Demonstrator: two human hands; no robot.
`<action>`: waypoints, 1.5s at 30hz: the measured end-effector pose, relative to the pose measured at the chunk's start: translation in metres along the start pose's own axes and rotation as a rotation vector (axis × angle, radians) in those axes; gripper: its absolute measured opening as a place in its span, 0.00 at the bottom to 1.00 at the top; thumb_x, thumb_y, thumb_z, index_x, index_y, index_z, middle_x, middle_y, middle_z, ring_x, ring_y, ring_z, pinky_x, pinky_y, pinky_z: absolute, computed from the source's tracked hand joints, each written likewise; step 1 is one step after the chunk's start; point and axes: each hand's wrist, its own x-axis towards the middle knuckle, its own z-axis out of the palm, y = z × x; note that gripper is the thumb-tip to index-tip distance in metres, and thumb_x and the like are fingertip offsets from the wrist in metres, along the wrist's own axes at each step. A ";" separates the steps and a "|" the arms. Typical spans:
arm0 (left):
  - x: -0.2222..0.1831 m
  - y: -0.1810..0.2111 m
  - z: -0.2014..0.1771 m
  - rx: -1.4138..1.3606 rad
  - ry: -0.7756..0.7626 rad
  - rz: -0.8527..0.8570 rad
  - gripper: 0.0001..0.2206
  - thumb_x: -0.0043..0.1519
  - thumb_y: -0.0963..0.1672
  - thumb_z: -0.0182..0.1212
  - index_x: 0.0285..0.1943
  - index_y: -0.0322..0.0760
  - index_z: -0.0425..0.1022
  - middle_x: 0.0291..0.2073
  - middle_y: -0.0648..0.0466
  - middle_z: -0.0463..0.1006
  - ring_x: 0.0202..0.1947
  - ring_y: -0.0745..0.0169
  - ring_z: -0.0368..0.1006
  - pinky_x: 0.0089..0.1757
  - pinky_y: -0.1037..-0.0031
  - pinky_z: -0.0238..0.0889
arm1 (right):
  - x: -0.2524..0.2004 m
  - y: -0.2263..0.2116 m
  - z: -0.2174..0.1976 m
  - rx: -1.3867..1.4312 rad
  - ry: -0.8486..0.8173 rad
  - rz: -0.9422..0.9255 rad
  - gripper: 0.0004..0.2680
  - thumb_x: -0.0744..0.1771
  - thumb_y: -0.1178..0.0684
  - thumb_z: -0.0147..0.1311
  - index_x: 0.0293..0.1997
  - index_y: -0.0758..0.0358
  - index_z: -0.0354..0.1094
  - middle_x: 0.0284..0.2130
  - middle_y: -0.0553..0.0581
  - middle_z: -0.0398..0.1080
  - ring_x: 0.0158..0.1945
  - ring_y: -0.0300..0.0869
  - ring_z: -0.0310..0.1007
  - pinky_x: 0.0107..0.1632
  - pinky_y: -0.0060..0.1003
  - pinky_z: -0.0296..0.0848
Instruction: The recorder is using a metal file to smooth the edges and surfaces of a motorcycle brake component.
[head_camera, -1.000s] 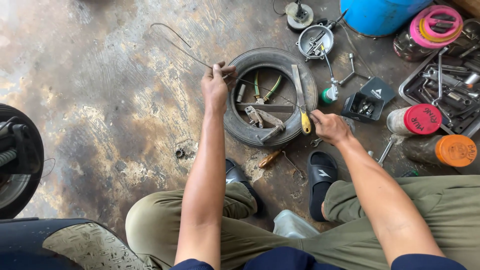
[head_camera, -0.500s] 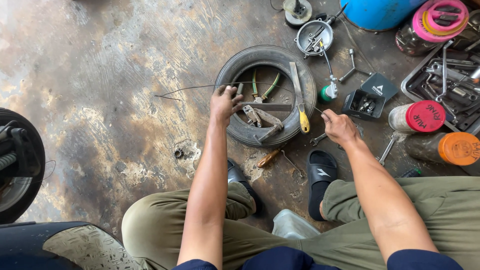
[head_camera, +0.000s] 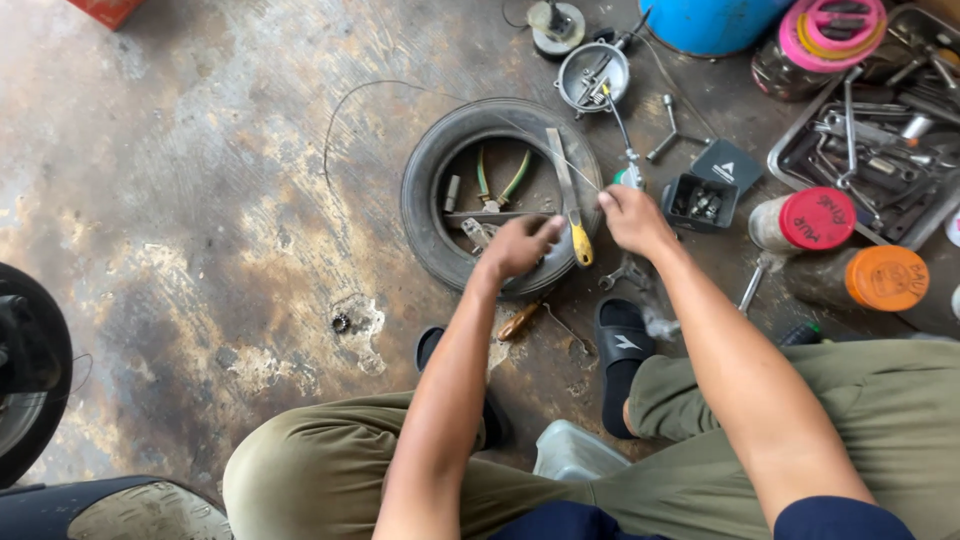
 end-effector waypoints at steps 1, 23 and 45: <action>0.009 -0.008 0.020 -0.001 -0.007 0.002 0.26 0.66 0.58 0.53 0.64 0.42 0.76 0.45 0.49 0.86 0.49 0.54 0.83 0.55 0.60 0.70 | -0.004 -0.014 -0.003 -0.002 0.003 0.007 0.13 0.72 0.44 0.43 0.49 0.59 0.73 0.36 0.77 0.74 0.48 0.71 0.73 0.51 0.64 0.70; -0.044 -0.044 0.066 -1.464 0.359 0.066 0.22 0.61 0.57 0.56 0.57 0.47 0.75 0.42 0.48 0.83 0.33 0.55 0.79 0.29 0.71 0.70 | -0.012 -0.140 -0.077 0.155 -0.204 -0.090 0.13 0.72 0.50 0.45 0.56 0.68 0.73 0.41 0.69 0.77 0.46 0.56 0.78 0.54 0.52 0.72; -0.095 -0.006 -0.015 -1.771 0.586 0.256 0.25 0.63 0.58 0.53 0.55 0.40 0.80 0.45 0.42 0.83 0.39 0.47 0.81 0.40 0.61 0.75 | 0.008 0.035 0.083 -0.176 -0.198 0.037 0.30 0.67 0.47 0.58 0.75 0.54 0.38 0.59 0.79 0.58 0.64 0.71 0.64 0.65 0.61 0.66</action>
